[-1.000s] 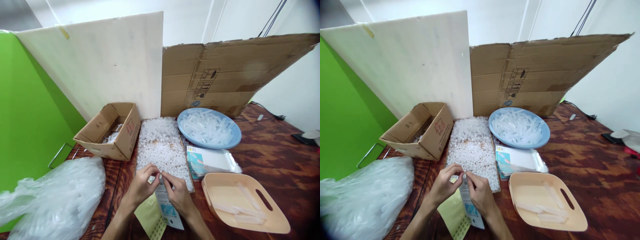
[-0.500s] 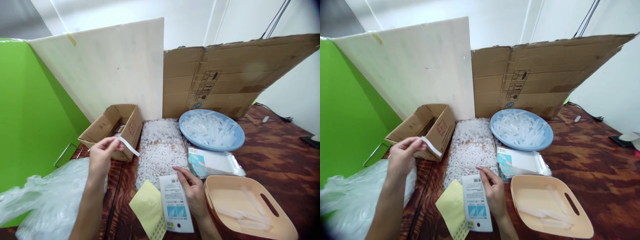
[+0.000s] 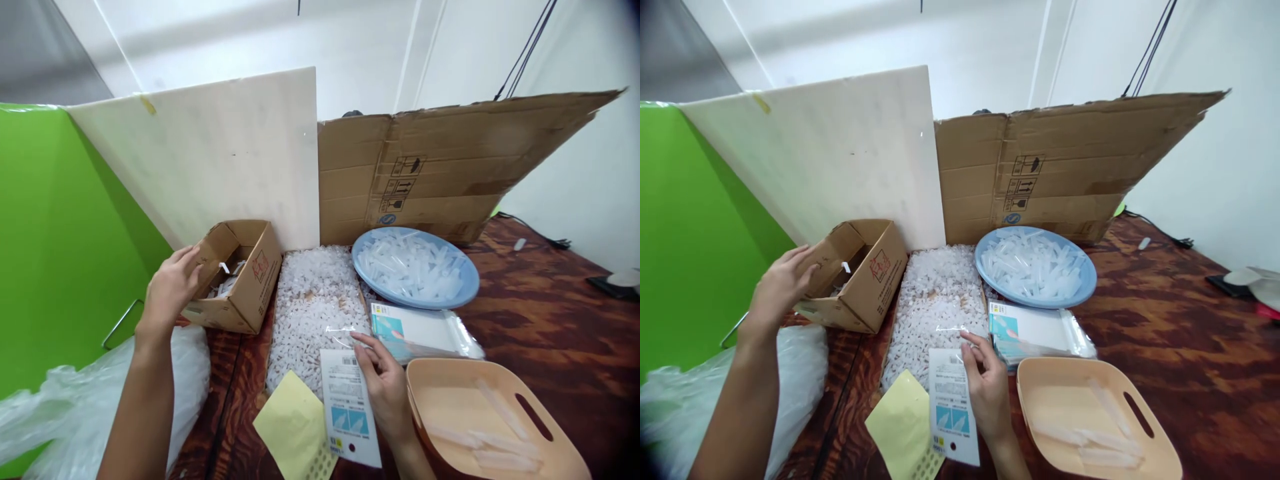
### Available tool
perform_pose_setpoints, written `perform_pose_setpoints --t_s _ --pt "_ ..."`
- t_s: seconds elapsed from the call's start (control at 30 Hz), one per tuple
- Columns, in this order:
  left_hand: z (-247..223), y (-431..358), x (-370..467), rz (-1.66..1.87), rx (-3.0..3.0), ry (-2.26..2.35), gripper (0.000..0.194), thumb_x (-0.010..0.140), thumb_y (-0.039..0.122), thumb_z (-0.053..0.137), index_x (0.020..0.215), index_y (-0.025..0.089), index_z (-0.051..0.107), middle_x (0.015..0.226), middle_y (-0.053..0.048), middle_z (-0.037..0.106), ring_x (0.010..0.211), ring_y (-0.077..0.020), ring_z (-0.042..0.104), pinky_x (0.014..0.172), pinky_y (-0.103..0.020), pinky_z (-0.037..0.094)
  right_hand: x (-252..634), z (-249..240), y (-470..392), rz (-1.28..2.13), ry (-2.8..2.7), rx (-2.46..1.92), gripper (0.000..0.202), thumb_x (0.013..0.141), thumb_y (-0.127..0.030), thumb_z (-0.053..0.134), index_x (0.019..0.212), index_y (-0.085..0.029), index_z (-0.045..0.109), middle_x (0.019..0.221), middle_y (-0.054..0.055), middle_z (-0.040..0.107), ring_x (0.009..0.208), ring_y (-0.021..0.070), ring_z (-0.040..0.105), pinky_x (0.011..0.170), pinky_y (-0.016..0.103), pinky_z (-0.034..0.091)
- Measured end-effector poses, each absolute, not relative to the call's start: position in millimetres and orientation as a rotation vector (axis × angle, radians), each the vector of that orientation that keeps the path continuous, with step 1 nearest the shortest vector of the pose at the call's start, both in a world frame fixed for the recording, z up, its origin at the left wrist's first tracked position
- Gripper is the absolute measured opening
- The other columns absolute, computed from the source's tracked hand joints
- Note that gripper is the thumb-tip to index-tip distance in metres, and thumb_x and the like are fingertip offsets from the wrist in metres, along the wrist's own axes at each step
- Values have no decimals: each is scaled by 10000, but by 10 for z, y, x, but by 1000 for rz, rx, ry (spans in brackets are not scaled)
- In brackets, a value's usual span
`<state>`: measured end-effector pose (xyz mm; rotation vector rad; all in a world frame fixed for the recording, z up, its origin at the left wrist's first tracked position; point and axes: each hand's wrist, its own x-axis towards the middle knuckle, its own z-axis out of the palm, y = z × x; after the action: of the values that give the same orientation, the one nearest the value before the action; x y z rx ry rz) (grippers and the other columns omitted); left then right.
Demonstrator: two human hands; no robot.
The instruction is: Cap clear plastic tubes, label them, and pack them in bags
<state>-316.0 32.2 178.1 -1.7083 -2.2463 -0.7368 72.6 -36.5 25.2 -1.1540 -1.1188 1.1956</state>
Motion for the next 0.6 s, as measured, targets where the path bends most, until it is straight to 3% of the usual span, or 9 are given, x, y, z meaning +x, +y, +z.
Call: perform_pose_setpoints --t_s 0.07,0.17,0.27,0.37,0.43,0.5,0.6 --pt "1742 212 -3114 -783 -1606 -2208 290 951 378 563 983 193 785 1249 -92 724 1082 -315 671 991 -427 502 719 279 -357 1166 -1133 -1154 421 946 -507 657 1192 -165 670 667 20 674 575 177 578 496 246 436" --pt "1627 -56 -2868 -1112 -1595 -2151 319 928 472 637 948 191 787 1097 -94 762 1005 -309 694 959 -421 520 686 318 -342 1113 -1180 -1181 396 956 -508 635 1164 -172 666 708 35 710 580 184 598 501 253 451" --pt "1330 -422 -2325 -1565 -1975 -2273 375 979 507 573 975 208 799 947 -79 794 845 -259 736 802 -357 590 591 365 -334 1018 -1215 -1245 336 971 -502 613 1074 -189 677 767 54 746 620 201 645 533 264 482" --pt "860 -722 -1705 -1603 -2568 -2293 429 961 465 639 1323 243 699 1334 -116 708 1192 -298 684 983 -390 572 435 413 -349 900 -1252 -1260 292 985 -475 602 951 -200 694 837 71 763 706 221 693 628 284 530" --pt "555 -798 -1402 -1721 -2743 -2214 643 939 465 679 1520 255 503 1569 -129 502 1447 -321 474 1145 -443 464 328 424 -370 862 -1335 -1183 252 986 -434 615 957 -210 726 895 72 765 800 234 712 731 304 555" --pt "334 -769 -1235 -1973 -2671 -2172 781 916 516 696 1581 245 389 1619 -147 423 1489 -319 413 1212 -465 378 246 405 -388 903 -1465 -1041 227 994 -395 610 988 -229 765 1027 82 759 965 252 707 876 336 551" --pt "198 -626 -1192 -2306 -2340 -2270 601 947 550 637 1435 210 550 1437 -153 611 1338 -299 581 1130 -425 466 201 330 -379 1010 -1516 -933 245 1021 -358 570 973 -242 780 1137 87 724 1105 253 662 986 363 518"
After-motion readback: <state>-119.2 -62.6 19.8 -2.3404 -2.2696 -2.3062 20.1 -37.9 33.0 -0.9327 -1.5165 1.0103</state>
